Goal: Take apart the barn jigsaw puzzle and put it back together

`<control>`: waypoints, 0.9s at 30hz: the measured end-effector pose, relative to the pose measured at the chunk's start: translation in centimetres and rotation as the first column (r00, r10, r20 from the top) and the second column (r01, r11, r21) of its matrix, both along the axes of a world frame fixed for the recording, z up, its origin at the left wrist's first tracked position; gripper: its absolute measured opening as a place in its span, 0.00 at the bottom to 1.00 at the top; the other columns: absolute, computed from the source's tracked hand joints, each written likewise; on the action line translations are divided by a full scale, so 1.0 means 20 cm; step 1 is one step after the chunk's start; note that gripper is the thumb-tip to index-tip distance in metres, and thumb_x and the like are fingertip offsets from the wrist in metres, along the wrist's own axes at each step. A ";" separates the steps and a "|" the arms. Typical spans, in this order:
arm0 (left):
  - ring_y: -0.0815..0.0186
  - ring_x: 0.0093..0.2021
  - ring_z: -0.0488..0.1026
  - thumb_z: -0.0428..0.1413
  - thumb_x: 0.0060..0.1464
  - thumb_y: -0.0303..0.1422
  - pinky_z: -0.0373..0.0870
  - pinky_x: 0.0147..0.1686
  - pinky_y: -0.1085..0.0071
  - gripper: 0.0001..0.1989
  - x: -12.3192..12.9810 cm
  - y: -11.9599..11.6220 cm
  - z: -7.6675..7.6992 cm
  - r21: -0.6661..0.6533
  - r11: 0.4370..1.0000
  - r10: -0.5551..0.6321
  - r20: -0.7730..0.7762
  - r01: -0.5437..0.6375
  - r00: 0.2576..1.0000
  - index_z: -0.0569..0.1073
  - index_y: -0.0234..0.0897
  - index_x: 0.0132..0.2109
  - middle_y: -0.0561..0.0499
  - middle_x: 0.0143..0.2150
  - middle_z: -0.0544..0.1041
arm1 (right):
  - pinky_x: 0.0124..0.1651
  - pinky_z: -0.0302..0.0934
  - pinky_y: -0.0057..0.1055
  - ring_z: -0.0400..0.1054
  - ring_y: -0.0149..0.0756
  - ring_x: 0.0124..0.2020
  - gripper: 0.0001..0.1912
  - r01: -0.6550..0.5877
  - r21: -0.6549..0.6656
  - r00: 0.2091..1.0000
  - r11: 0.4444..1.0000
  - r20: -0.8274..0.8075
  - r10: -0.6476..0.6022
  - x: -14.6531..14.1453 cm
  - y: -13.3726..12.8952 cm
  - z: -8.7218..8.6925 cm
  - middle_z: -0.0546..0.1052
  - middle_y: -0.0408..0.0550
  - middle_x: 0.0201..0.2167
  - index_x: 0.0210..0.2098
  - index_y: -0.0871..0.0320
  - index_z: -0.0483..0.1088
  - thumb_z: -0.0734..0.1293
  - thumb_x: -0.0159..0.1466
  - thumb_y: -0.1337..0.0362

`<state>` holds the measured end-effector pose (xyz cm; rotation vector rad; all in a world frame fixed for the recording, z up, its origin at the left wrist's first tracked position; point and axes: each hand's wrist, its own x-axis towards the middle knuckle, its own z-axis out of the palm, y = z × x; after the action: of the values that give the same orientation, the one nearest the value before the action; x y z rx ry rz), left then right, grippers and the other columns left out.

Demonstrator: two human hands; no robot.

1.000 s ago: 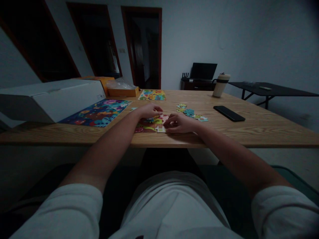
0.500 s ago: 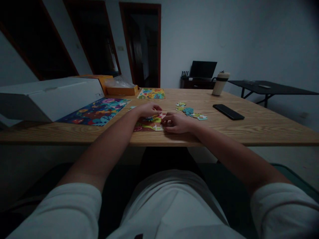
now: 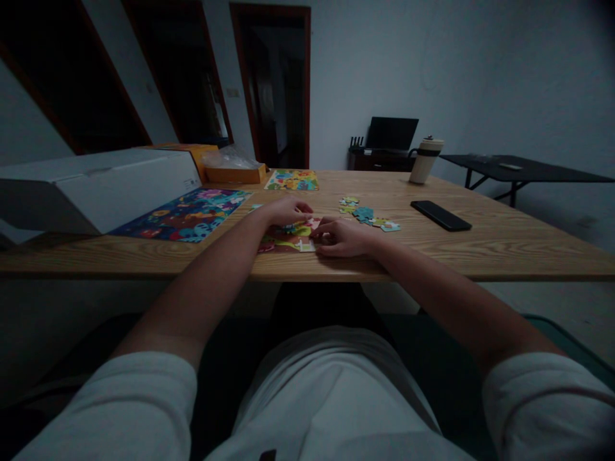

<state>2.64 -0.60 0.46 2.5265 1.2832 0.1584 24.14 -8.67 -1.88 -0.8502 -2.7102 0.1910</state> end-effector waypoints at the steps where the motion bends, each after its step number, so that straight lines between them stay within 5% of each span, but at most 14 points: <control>1: 0.64 0.48 0.75 0.51 0.60 0.46 0.68 0.43 0.76 0.24 0.00 0.00 0.00 -0.003 1.000 0.001 0.003 -0.001 1.000 0.74 0.37 0.56 0.48 0.54 0.78 | 0.45 0.60 0.33 0.70 0.39 0.41 0.19 0.005 -0.005 1.000 1.000 -0.003 -0.005 0.00 0.00 0.00 0.75 0.54 0.47 0.51 0.57 0.75 0.66 0.62 0.58; 14: 0.61 0.48 0.75 0.52 0.59 0.45 0.68 0.44 0.72 0.24 0.00 0.01 -0.01 -0.013 1.000 -0.019 0.022 0.019 1.000 0.75 0.36 0.56 0.46 0.52 0.79 | 0.45 0.60 0.32 0.70 0.36 0.38 0.14 -0.048 -0.001 0.998 0.999 -0.033 0.048 -0.03 -0.02 -0.01 0.77 0.52 0.42 0.47 0.58 0.77 0.65 0.65 0.60; 27: 0.63 0.45 0.75 0.51 0.58 0.47 0.66 0.41 0.74 0.26 0.00 -0.01 0.00 -0.029 0.998 -0.065 -0.013 0.064 0.998 0.75 0.35 0.55 0.46 0.49 0.80 | 0.48 0.60 0.33 0.71 0.38 0.41 0.15 0.062 0.048 0.998 0.997 -0.008 -0.062 -0.04 -0.05 0.01 0.75 0.54 0.48 0.48 0.56 0.77 0.65 0.65 0.59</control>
<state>2.59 -0.85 0.56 2.5459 1.1987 0.1078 23.41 -9.71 -1.66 -0.9167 -2.6671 0.1147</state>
